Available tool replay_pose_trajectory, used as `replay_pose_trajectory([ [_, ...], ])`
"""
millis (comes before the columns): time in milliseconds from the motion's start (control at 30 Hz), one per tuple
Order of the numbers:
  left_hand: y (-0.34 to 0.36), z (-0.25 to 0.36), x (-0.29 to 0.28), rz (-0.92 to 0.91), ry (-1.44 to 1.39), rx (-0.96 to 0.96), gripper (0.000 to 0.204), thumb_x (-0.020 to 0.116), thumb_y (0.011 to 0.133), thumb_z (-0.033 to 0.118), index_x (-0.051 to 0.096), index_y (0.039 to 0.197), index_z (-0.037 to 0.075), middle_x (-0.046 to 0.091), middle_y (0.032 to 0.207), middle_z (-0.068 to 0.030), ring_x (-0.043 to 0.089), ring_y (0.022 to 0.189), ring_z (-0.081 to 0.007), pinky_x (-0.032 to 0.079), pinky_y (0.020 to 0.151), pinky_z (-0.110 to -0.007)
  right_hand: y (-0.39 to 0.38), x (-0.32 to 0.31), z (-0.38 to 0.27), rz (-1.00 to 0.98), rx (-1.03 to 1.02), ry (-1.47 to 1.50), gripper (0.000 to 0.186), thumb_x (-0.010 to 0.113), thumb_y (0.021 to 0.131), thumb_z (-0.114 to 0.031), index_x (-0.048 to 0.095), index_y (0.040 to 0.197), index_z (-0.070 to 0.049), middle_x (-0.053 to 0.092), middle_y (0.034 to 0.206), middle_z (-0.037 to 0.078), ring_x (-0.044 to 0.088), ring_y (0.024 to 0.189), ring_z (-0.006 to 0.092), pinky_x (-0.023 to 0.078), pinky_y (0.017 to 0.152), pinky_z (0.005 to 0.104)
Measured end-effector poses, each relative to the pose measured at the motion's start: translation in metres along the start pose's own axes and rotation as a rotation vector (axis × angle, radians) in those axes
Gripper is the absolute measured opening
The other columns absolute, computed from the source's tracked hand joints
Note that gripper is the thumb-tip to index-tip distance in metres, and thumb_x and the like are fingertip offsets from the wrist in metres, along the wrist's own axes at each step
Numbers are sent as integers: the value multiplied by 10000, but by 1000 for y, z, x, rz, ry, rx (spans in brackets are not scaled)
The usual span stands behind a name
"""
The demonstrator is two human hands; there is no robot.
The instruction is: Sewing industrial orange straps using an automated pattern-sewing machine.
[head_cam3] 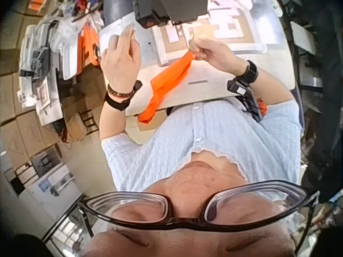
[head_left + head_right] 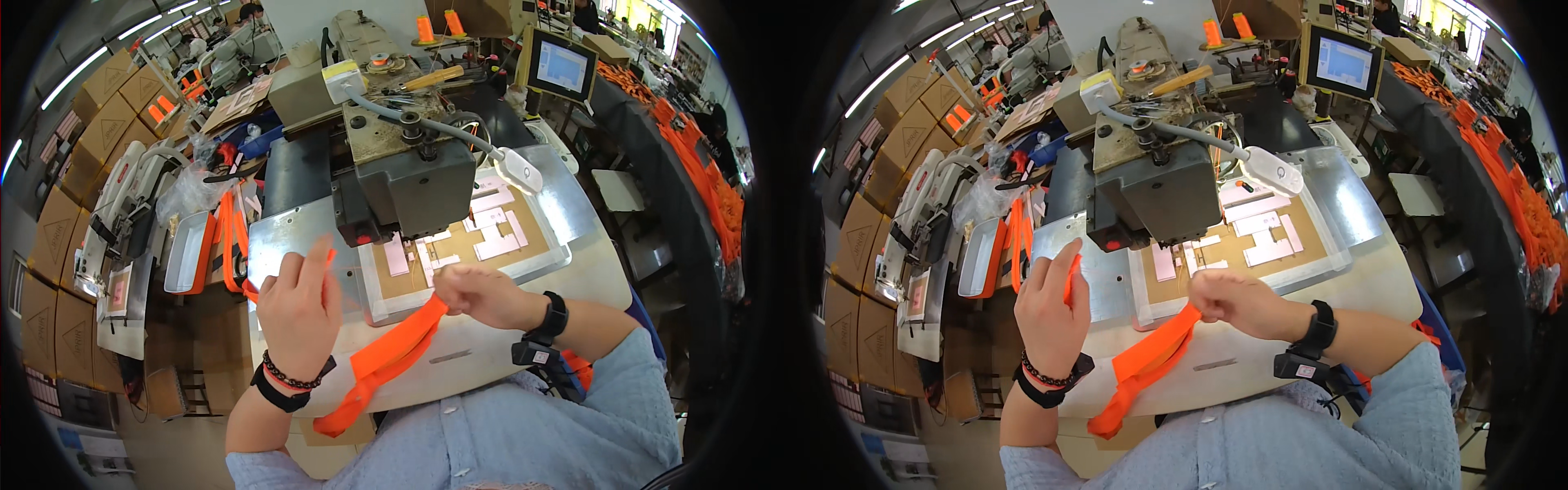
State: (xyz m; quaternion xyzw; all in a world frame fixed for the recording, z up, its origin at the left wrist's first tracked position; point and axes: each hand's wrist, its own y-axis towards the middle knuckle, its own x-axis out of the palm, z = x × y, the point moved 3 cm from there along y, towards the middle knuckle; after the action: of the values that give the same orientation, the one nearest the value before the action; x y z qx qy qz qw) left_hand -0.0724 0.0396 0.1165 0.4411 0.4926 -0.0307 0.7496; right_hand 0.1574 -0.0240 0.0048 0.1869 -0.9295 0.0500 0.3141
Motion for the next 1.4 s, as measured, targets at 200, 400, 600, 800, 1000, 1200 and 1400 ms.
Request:
replay_pose_trajectory([
  [200, 23, 28, 11, 116, -41, 151, 305, 725, 865, 69, 701, 1169, 84, 489, 733, -30, 480, 554, -200, 370, 548, -330, -10, -15, -28, 228, -117, -79, 265, 460, 1060, -255, 599, 960, -53, 636, 897, 35, 386, 656, 91, 375, 664, 238],
  [400, 48, 42, -1, 285, -19, 190, 324, 742, 871, 86, 714, 1194, 84, 473, 702, -16, 458, 542, -180, 345, 534, -318, -13, -12, -26, 153, -1, -387, 299, 461, 1096, -275, 574, 1261, -52, 646, 849, 16, 408, 611, 71, 381, 621, 220],
  [600, 51, 44, 2, 292, 19, 182, 353, 731, 841, 38, 715, 1192, 70, 509, 723, -25, 474, 565, -184, 362, 545, -317, -21, -6, -29, -112, -119, -652, 263, 515, 1087, -269, 659, 1088, -48, 544, 785, -44, 447, 710, 46, 418, 659, 254],
  [800, 45, 48, 9, 227, -30, 157, 311, 716, 826, 45, 702, 1137, 45, 536, 732, -43, 487, 556, -203, 387, 539, -318, -18, -49, -43, 295, -252, -121, 287, 582, 1044, -245, 580, 794, -106, 514, 748, -64, 407, 663, 35, 356, 616, 228],
  [1000, 36, 51, 20, 128, 6, 151, 246, 707, 836, 66, 697, 1081, 40, 581, 744, -66, 523, 536, -241, 417, 514, -343, -3, -57, -41, 602, -197, -353, 190, 615, 997, -213, 628, 861, -81, 578, 788, -50, 430, 643, 19, 349, 573, 215],
  [1200, -17, 37, 44, -156, 65, 135, 208, 687, 838, 132, 693, 1038, 75, 539, 706, -48, 491, 472, -235, 409, 481, -335, -1, -46, -40, 657, -262, -480, 248, 622, 999, -217, 631, 812, -54, 596, 748, -40, 497, 671, 16, 422, 588, 220],
  [1400, -21, 25, 47, -167, 122, 21, 187, 666, 855, 141, 701, 1021, 64, 619, 715, -82, 597, 530, -273, 459, 484, -358, -4, -78, -26, 743, -210, -479, 258, 599, 990, -177, 577, 751, -83, 589, 752, -30, 532, 680, 52, 433, 612, 216],
])
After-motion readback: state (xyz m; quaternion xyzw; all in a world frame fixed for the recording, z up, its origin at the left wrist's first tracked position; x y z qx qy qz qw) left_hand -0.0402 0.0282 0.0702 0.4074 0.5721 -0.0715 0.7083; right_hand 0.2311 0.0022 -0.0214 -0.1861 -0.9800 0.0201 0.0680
